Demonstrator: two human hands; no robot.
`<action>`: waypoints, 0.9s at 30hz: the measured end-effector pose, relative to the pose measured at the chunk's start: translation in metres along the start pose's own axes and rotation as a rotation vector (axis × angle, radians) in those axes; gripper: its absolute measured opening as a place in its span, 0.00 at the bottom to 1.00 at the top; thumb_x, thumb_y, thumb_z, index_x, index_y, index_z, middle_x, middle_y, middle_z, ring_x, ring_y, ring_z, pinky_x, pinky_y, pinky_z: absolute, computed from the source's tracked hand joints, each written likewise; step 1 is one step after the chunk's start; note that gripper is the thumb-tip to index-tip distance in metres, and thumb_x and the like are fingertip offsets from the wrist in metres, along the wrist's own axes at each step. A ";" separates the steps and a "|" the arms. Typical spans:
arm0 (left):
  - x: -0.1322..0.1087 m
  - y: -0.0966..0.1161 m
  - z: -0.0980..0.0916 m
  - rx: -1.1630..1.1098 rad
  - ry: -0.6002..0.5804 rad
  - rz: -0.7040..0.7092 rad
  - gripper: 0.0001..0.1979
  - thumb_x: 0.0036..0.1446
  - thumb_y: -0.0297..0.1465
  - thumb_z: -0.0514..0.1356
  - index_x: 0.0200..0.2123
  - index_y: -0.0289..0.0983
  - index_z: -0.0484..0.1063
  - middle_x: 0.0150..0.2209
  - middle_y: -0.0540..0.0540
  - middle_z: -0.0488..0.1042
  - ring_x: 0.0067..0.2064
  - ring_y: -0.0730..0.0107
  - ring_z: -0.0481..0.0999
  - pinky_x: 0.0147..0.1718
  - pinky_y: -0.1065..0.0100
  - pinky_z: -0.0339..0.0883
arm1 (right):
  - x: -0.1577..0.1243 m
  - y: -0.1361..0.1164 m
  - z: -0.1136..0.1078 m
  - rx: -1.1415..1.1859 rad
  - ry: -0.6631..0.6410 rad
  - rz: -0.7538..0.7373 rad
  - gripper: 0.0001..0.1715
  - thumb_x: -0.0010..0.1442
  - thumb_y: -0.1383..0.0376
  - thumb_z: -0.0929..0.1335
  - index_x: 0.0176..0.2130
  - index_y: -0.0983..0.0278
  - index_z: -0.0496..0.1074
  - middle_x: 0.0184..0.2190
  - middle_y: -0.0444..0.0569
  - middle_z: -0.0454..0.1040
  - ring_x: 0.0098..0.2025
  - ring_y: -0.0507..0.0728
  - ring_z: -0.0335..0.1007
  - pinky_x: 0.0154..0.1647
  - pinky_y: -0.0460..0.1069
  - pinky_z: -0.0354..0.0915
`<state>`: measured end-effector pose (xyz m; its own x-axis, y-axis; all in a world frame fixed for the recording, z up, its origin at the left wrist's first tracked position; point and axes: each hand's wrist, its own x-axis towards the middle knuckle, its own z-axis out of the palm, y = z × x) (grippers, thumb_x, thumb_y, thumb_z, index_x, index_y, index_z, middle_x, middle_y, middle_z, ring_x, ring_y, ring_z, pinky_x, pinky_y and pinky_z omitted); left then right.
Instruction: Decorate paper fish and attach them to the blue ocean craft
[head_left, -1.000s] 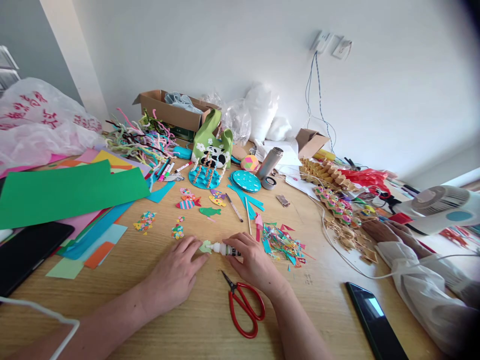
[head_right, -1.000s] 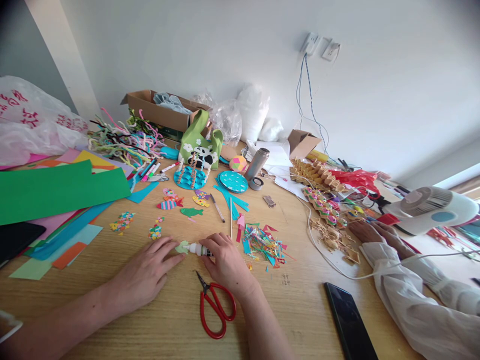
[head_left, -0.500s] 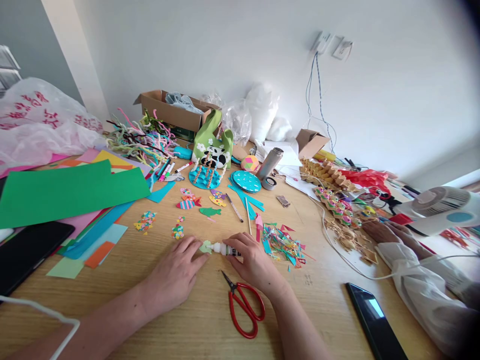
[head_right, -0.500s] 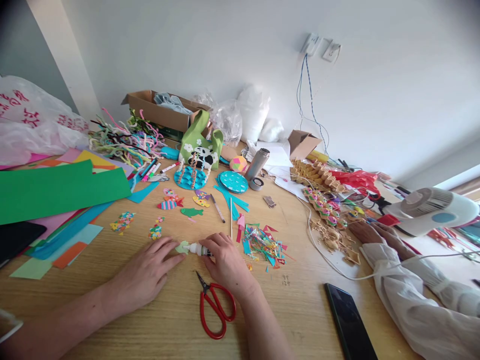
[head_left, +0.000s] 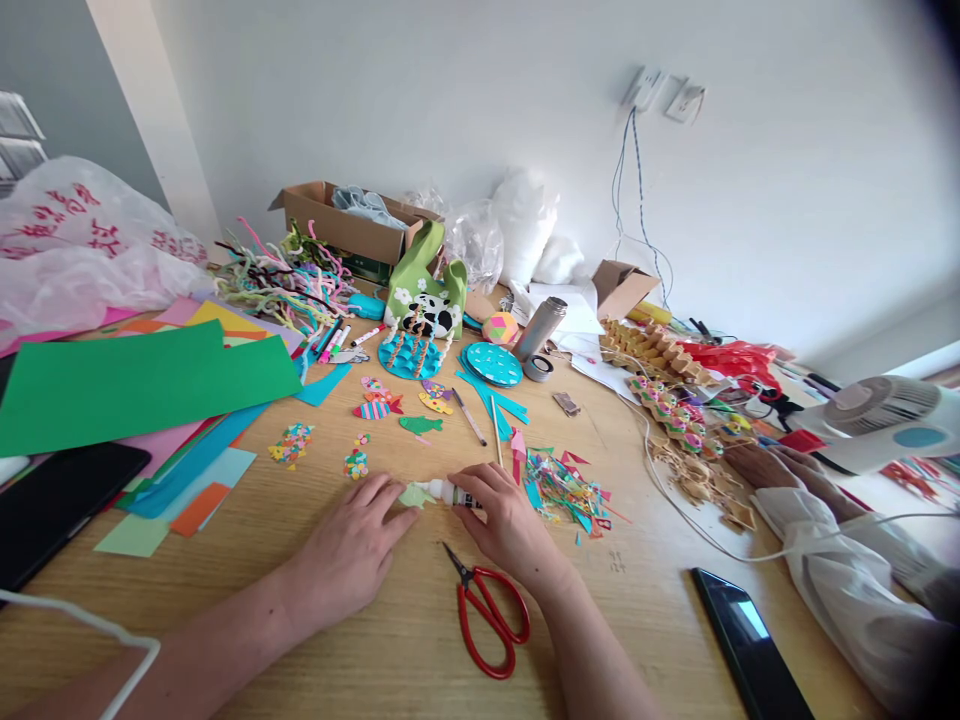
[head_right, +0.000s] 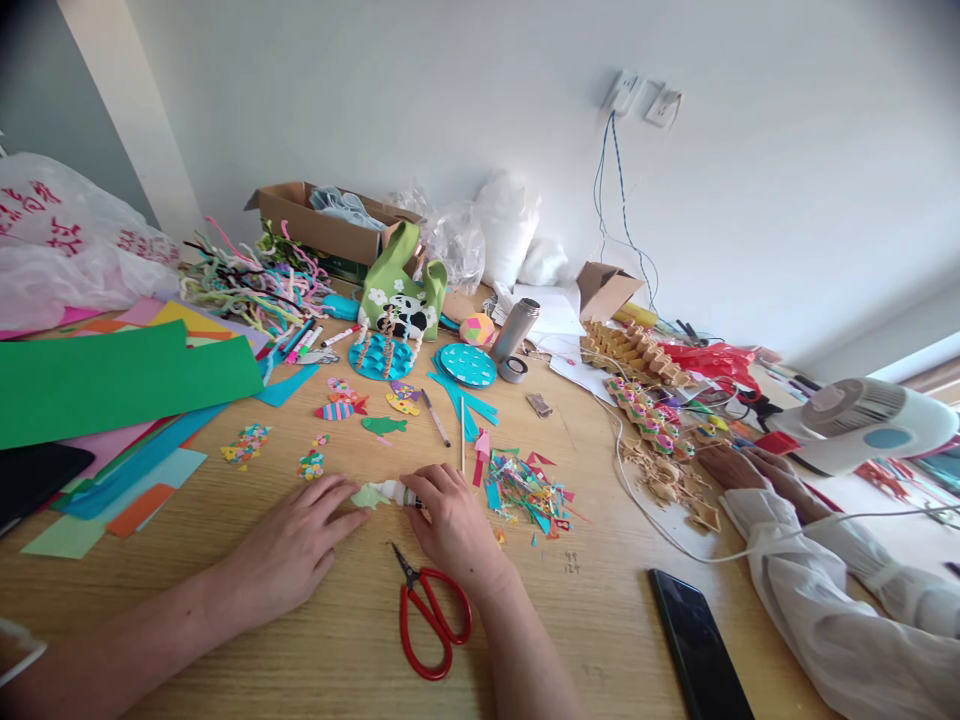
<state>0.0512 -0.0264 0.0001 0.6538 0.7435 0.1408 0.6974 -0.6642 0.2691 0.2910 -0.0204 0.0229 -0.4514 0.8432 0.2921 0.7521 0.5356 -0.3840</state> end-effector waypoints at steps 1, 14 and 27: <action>0.000 0.000 0.000 0.000 -0.002 0.000 0.23 0.58 0.26 0.57 0.57 0.42 0.70 0.59 0.41 0.66 0.63 0.52 0.58 0.63 0.49 0.56 | 0.000 0.000 0.000 0.005 0.013 -0.001 0.19 0.61 0.72 0.67 0.51 0.61 0.72 0.44 0.54 0.74 0.45 0.60 0.70 0.47 0.56 0.69; -0.001 0.000 0.001 0.008 0.011 0.005 0.21 0.59 0.27 0.57 0.56 0.42 0.70 0.58 0.40 0.67 0.63 0.52 0.58 0.63 0.49 0.56 | 0.000 -0.001 -0.002 0.001 -0.023 -0.025 0.18 0.60 0.73 0.67 0.50 0.60 0.72 0.42 0.52 0.75 0.44 0.59 0.70 0.46 0.55 0.69; -0.001 0.001 -0.001 0.016 -0.025 -0.004 0.23 0.59 0.26 0.56 0.57 0.41 0.70 0.60 0.40 0.66 0.64 0.52 0.58 0.63 0.49 0.56 | 0.000 0.005 -0.011 0.116 0.275 0.087 0.16 0.62 0.66 0.68 0.51 0.60 0.72 0.44 0.53 0.74 0.46 0.59 0.71 0.47 0.54 0.68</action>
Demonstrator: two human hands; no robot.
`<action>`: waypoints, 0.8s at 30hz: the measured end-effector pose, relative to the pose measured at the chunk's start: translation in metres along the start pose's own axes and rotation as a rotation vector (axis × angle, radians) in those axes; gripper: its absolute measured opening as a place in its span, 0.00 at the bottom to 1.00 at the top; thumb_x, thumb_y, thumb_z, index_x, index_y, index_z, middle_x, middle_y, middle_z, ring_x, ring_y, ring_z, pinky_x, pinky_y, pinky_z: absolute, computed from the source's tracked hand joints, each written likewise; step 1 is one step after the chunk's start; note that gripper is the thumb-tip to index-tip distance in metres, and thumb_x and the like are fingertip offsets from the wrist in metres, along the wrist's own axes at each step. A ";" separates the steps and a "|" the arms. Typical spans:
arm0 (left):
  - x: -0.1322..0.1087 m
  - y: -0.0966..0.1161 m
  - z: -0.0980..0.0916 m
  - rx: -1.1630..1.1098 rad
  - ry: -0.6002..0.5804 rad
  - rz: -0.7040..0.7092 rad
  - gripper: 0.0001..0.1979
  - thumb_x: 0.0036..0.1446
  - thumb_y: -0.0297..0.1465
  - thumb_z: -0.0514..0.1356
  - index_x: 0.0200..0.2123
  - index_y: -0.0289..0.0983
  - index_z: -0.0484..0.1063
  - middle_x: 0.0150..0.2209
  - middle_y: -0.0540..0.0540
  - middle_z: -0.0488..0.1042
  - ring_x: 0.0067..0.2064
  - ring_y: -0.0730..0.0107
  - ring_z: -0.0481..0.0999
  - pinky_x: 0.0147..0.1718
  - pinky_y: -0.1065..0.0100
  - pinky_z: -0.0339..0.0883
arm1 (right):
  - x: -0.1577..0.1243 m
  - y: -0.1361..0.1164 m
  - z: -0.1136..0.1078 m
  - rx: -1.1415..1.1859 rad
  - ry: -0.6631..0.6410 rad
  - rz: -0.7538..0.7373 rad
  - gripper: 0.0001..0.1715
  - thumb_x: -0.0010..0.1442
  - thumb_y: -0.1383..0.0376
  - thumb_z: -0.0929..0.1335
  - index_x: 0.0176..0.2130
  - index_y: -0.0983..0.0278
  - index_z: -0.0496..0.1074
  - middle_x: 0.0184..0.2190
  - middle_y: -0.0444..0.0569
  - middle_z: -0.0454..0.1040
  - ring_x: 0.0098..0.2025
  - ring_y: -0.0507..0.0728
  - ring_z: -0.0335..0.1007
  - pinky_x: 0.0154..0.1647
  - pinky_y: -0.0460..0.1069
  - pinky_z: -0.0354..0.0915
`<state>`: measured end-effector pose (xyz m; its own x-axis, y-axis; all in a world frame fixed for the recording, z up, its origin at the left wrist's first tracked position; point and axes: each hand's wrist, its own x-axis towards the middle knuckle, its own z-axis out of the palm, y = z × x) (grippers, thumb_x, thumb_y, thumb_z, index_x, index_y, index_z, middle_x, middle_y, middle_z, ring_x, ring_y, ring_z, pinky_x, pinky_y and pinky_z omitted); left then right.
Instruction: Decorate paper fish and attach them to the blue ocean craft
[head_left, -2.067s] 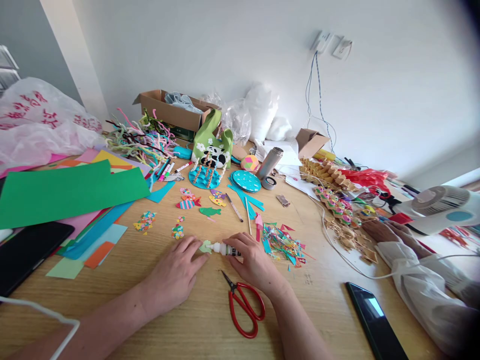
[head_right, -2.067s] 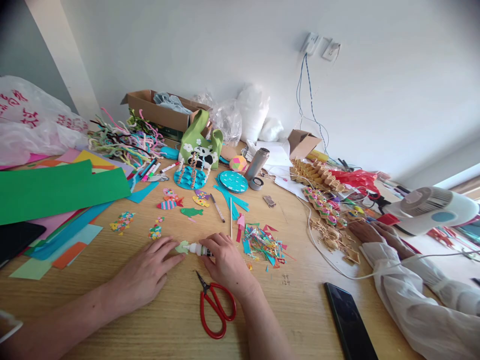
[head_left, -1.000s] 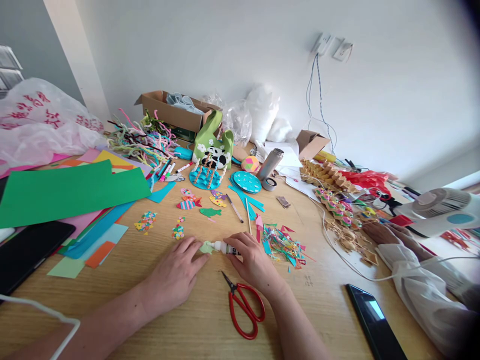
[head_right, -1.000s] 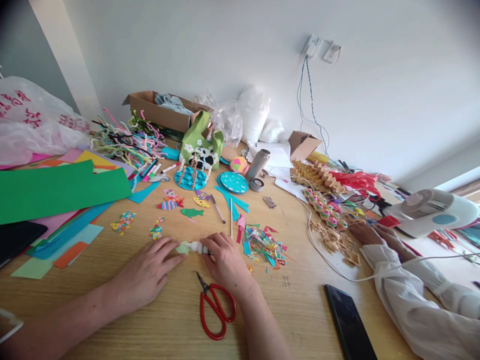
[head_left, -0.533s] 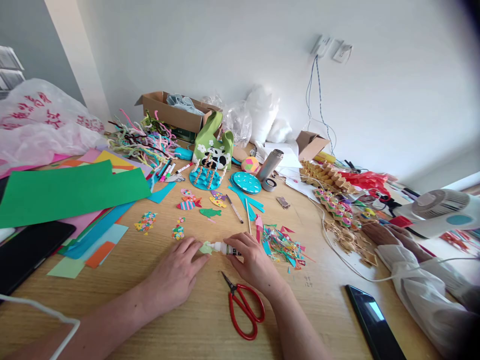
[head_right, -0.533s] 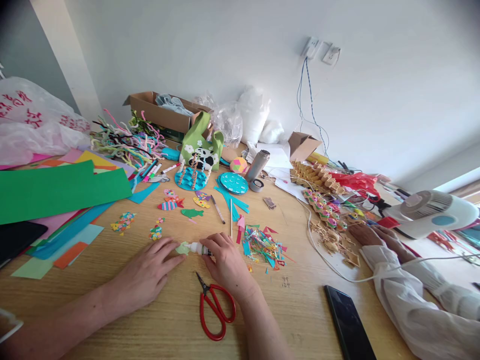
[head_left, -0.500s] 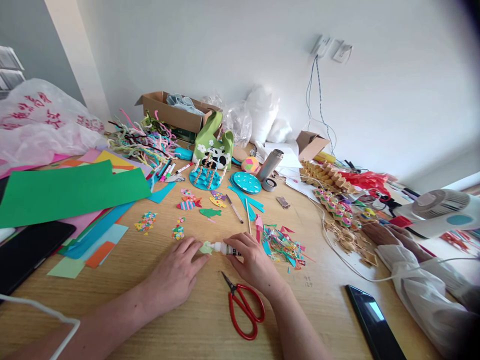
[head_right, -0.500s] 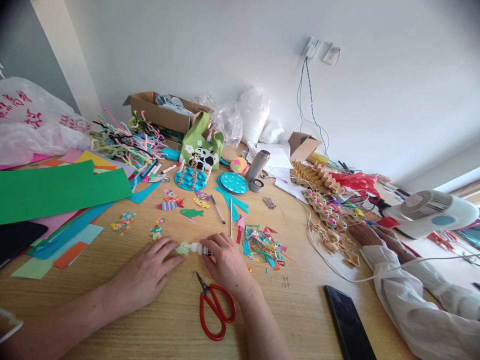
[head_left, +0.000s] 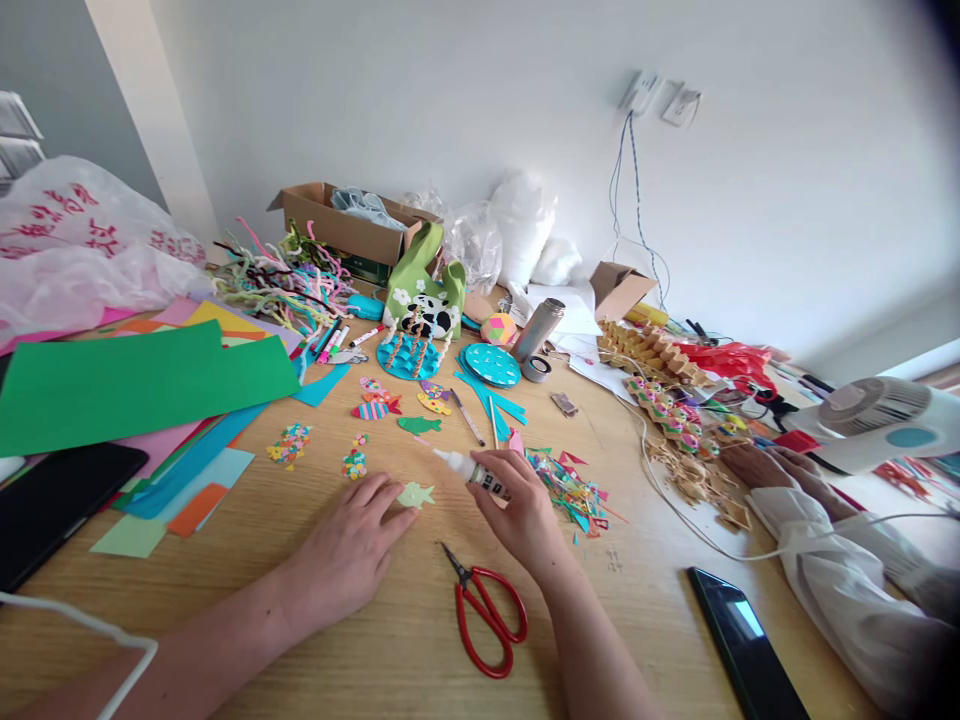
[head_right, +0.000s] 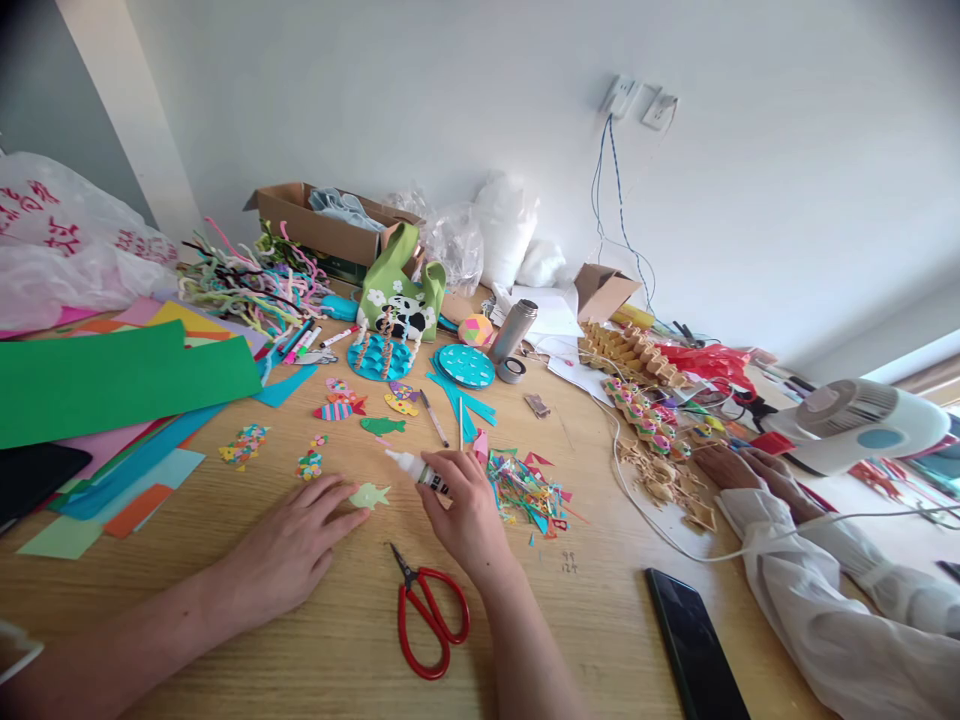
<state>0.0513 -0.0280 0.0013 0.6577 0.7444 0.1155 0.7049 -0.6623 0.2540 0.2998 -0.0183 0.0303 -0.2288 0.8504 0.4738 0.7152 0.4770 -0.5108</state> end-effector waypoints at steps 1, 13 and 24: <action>0.000 0.000 0.000 0.000 -0.004 0.000 0.23 0.59 0.26 0.56 0.57 0.41 0.70 0.60 0.40 0.66 0.64 0.52 0.58 0.63 0.48 0.56 | 0.001 0.001 -0.002 0.033 0.041 0.039 0.16 0.61 0.65 0.68 0.50 0.60 0.72 0.44 0.52 0.74 0.46 0.59 0.71 0.46 0.53 0.68; -0.001 0.000 -0.002 -0.011 -0.017 -0.008 0.22 0.59 0.26 0.56 0.56 0.41 0.72 0.60 0.39 0.69 0.64 0.49 0.60 0.63 0.47 0.57 | 0.002 0.027 -0.010 0.672 0.357 0.512 0.23 0.52 0.53 0.74 0.45 0.60 0.78 0.43 0.50 0.79 0.42 0.60 0.73 0.43 0.53 0.67; -0.002 0.000 0.001 -0.025 0.036 0.012 0.20 0.57 0.24 0.56 0.52 0.41 0.74 0.56 0.42 0.71 0.63 0.53 0.61 0.63 0.49 0.58 | 0.006 0.024 -0.005 0.929 0.454 0.598 0.23 0.44 0.55 0.78 0.41 0.60 0.79 0.36 0.48 0.79 0.33 0.55 0.72 0.33 0.49 0.66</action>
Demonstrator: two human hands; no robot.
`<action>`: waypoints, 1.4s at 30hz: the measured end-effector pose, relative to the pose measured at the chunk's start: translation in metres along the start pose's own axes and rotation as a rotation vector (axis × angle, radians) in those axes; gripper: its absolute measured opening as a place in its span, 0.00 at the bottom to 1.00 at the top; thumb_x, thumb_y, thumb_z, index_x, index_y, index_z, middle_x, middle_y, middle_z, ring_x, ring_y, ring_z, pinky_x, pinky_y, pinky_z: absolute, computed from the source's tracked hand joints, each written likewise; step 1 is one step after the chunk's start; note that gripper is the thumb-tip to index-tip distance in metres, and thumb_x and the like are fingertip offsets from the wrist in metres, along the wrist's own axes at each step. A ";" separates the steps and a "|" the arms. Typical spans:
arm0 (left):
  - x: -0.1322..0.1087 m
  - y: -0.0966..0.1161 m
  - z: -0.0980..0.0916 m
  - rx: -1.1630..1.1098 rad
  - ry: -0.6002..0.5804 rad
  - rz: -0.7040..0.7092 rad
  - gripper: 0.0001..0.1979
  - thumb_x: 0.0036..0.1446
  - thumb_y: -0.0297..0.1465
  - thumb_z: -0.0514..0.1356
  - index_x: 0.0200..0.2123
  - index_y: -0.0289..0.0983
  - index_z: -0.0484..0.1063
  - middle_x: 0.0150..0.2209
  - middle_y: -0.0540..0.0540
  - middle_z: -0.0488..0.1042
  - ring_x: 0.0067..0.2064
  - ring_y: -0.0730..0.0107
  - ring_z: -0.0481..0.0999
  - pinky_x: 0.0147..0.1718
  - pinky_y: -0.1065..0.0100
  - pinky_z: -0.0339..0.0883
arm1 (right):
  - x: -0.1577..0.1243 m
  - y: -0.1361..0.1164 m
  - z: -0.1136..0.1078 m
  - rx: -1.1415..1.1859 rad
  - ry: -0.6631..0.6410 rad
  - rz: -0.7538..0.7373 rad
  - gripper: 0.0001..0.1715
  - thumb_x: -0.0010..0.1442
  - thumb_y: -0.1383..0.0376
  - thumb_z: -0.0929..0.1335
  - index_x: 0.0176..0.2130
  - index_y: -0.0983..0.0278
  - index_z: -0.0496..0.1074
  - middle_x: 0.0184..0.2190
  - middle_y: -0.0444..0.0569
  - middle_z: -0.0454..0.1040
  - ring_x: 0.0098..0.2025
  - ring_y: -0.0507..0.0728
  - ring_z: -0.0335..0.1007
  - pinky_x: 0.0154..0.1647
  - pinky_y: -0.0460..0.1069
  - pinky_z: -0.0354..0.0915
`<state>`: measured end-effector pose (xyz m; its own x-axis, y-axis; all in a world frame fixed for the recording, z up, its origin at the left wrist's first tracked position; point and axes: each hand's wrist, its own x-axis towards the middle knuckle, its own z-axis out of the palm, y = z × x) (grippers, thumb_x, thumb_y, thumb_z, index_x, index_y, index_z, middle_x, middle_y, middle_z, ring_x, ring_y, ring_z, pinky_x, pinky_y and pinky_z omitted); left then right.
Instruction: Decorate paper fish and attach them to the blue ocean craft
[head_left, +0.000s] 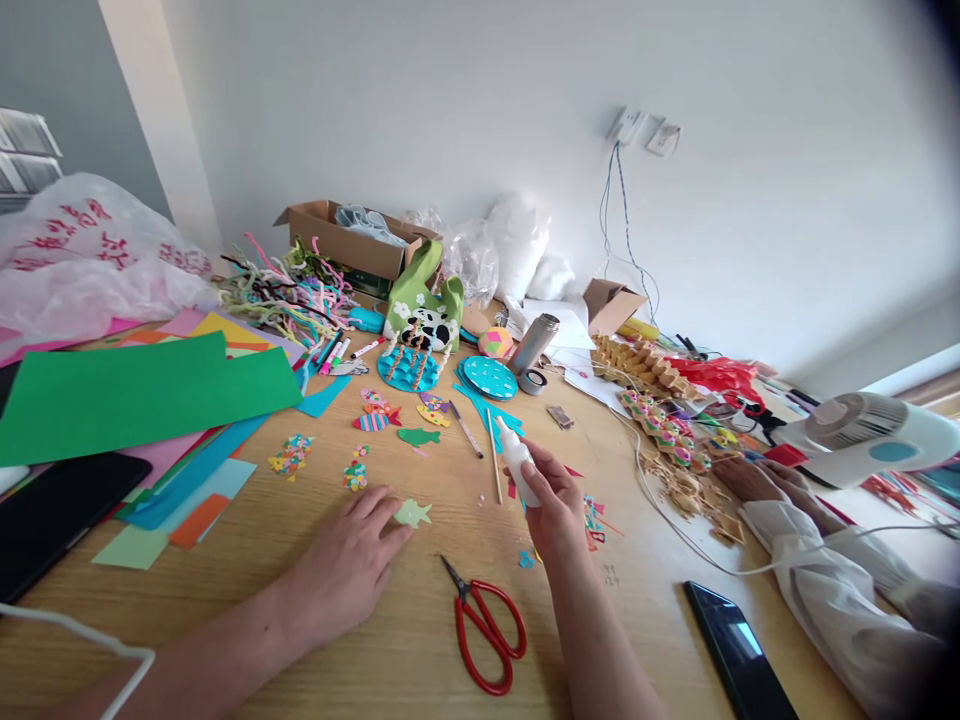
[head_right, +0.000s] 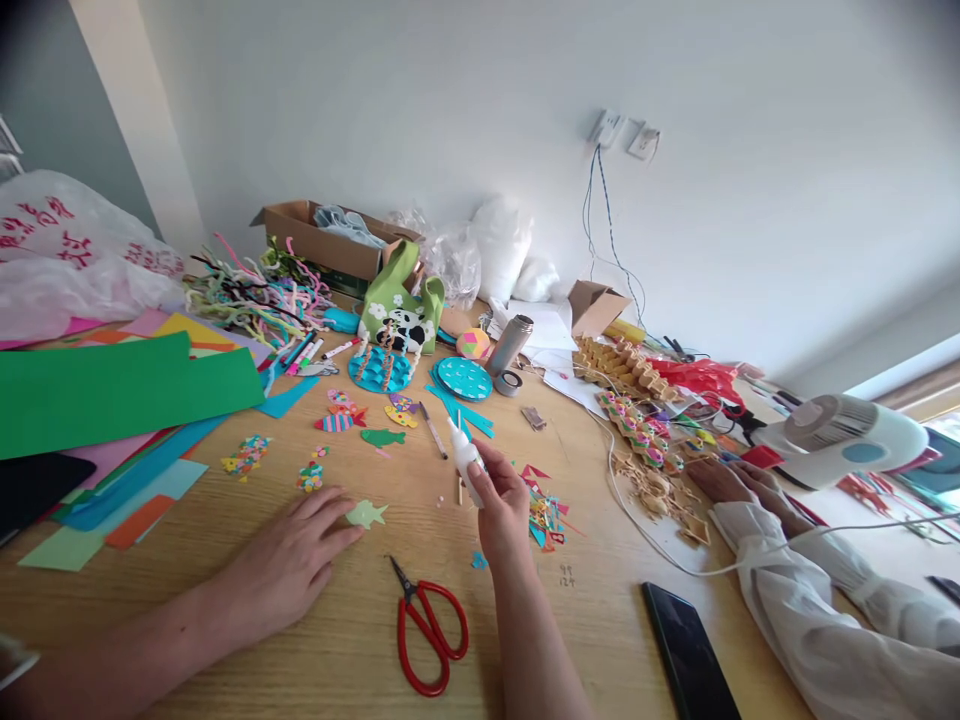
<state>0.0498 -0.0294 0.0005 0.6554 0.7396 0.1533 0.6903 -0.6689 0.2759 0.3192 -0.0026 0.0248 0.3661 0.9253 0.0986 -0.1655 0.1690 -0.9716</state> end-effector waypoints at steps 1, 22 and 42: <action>0.000 0.000 0.001 -0.005 0.007 0.001 0.20 0.56 0.24 0.57 0.52 0.41 0.74 0.56 0.42 0.71 0.62 0.53 0.61 0.62 0.49 0.59 | 0.000 0.000 0.000 0.027 0.000 0.008 0.23 0.44 0.55 0.78 0.40 0.60 0.79 0.35 0.48 0.79 0.31 0.54 0.71 0.32 0.49 0.66; 0.127 -0.040 -0.025 -0.034 0.019 -0.417 0.16 0.57 0.28 0.61 0.50 0.32 0.74 0.50 0.37 0.76 0.55 0.56 0.71 0.55 0.63 0.62 | 0.008 -0.004 -0.005 0.171 0.047 0.055 0.22 0.41 0.56 0.79 0.36 0.62 0.80 0.31 0.47 0.78 0.28 0.52 0.71 0.27 0.46 0.65; 0.138 -0.054 -0.024 -0.089 0.021 -0.439 0.05 0.51 0.24 0.62 0.32 0.36 0.77 0.37 0.44 0.79 0.44 0.61 0.75 0.41 0.67 0.65 | 0.007 -0.006 -0.007 0.102 0.037 -0.003 0.22 0.44 0.54 0.78 0.38 0.61 0.79 0.32 0.47 0.78 0.30 0.55 0.71 0.30 0.49 0.65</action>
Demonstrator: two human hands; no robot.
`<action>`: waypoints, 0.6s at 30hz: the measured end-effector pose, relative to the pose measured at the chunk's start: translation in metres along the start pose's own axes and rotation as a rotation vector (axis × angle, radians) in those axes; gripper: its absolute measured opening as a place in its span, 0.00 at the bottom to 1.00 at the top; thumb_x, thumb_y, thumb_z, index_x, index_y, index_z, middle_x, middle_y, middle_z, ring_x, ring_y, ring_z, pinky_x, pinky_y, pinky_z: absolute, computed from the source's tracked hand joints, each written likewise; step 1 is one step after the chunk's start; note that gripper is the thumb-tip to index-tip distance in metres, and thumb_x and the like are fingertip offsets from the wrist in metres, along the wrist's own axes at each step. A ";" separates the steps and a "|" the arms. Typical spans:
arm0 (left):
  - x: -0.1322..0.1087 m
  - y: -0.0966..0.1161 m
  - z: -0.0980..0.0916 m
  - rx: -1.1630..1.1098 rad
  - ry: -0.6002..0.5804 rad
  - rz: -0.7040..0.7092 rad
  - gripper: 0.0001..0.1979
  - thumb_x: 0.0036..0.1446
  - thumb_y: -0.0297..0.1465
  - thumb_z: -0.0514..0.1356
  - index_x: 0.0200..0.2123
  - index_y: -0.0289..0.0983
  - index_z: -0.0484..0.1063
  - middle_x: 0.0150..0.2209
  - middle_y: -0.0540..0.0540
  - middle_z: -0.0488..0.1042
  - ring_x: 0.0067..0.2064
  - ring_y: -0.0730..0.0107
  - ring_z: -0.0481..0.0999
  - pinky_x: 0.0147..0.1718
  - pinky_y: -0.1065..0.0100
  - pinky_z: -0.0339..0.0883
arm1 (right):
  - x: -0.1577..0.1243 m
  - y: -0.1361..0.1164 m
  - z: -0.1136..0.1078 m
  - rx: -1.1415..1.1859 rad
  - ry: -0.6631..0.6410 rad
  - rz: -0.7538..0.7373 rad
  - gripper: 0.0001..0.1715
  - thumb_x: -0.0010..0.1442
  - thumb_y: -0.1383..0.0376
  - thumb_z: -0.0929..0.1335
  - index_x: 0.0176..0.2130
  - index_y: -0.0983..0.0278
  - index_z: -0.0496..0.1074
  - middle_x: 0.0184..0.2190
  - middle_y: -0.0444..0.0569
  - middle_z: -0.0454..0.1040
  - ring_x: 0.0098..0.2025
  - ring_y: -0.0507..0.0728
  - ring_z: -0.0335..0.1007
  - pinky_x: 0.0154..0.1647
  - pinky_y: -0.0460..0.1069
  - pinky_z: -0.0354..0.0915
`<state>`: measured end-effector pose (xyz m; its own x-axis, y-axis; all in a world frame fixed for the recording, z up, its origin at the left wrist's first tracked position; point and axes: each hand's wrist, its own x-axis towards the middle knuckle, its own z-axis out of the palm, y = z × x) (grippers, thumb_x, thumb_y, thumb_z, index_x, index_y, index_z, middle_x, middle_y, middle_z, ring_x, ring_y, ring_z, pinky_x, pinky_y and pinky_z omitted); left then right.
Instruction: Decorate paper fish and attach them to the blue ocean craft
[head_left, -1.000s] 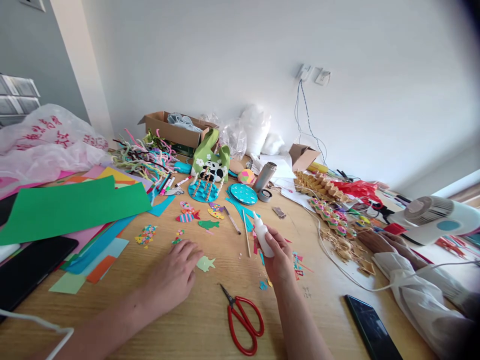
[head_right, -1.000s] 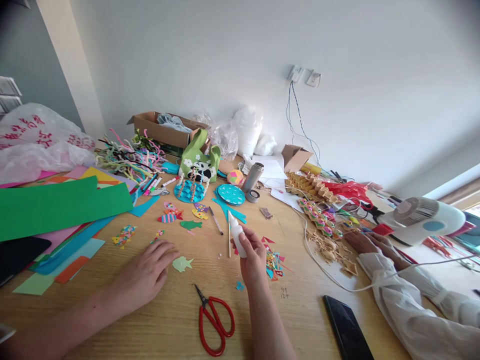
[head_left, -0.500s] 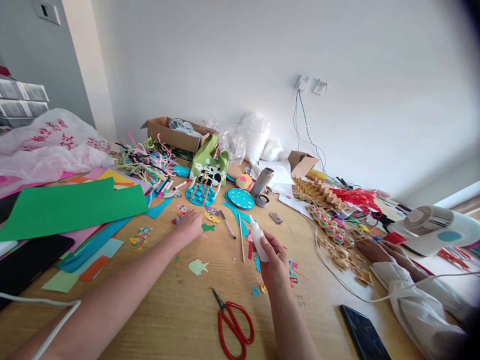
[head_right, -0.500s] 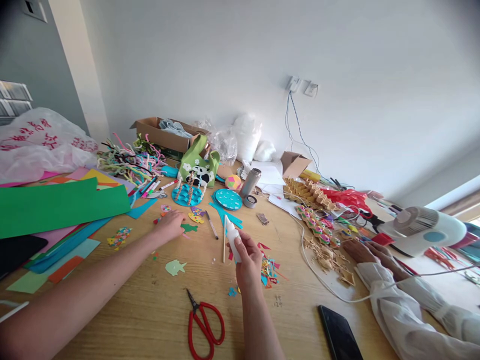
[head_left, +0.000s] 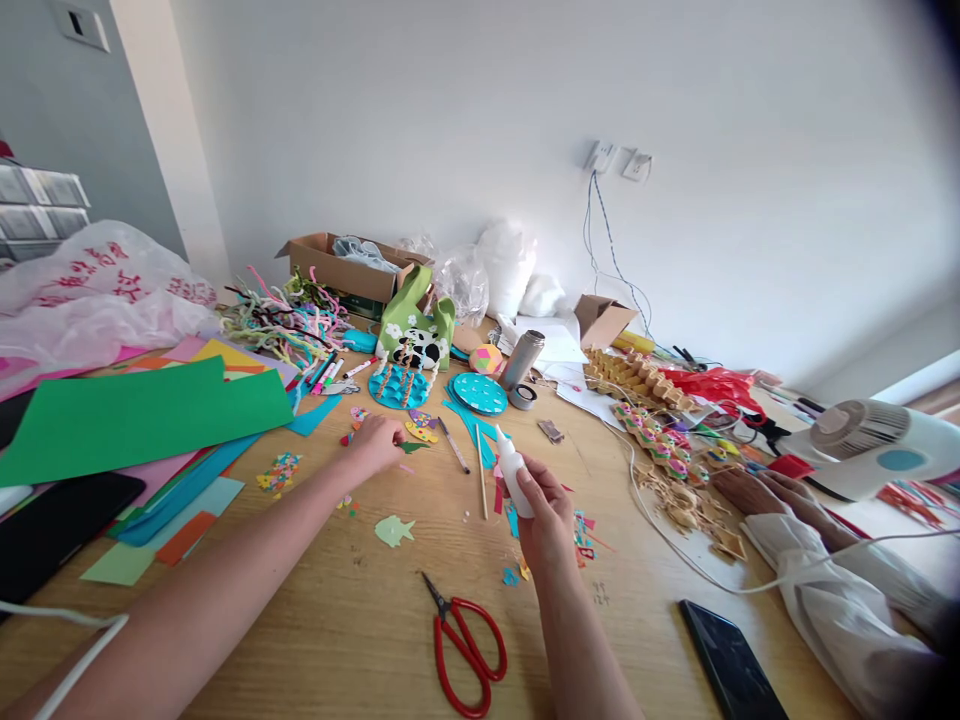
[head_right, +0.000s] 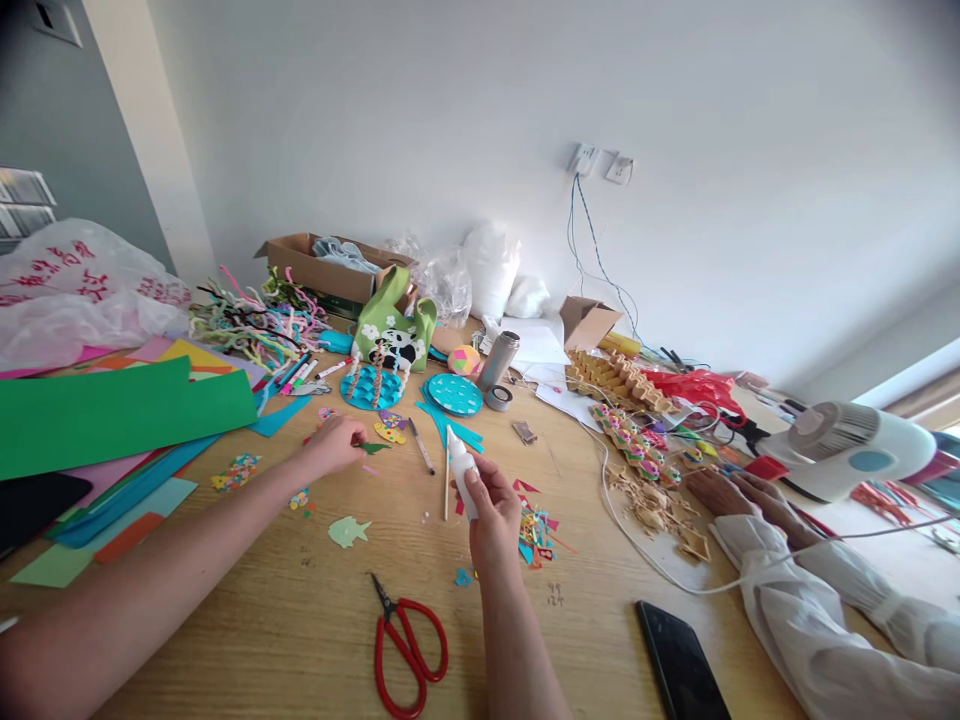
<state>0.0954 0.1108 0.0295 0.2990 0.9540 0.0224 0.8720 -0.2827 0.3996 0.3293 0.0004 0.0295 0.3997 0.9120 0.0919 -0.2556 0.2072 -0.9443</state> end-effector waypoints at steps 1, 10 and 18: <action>-0.008 0.002 0.000 -0.002 0.017 0.031 0.06 0.52 0.24 0.62 0.33 0.36 0.78 0.39 0.43 0.78 0.46 0.61 0.74 0.43 0.66 0.65 | 0.000 0.000 0.000 -0.001 -0.004 0.004 0.22 0.44 0.54 0.78 0.39 0.61 0.79 0.32 0.47 0.78 0.30 0.55 0.70 0.29 0.48 0.64; -0.063 0.023 0.025 0.217 -0.003 0.487 0.13 0.54 0.18 0.55 0.34 0.33 0.79 0.36 0.38 0.76 0.45 0.55 0.72 0.46 0.56 0.68 | -0.002 0.001 0.001 -0.034 -0.026 -0.004 0.22 0.46 0.54 0.77 0.40 0.61 0.78 0.32 0.47 0.78 0.30 0.55 0.72 0.30 0.49 0.64; -0.077 0.009 0.018 0.027 0.036 0.404 0.19 0.56 0.20 0.54 0.46 0.37 0.78 0.51 0.43 0.76 0.55 0.60 0.70 0.57 0.58 0.63 | 0.004 -0.015 -0.011 -0.146 -0.178 0.071 0.23 0.44 0.52 0.78 0.39 0.61 0.79 0.29 0.46 0.77 0.27 0.53 0.69 0.28 0.48 0.64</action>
<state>0.0870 0.0327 0.0144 0.6060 0.7685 0.2052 0.6973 -0.6374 0.3278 0.3443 -0.0029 0.0406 0.2208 0.9731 0.0655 -0.1421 0.0985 -0.9849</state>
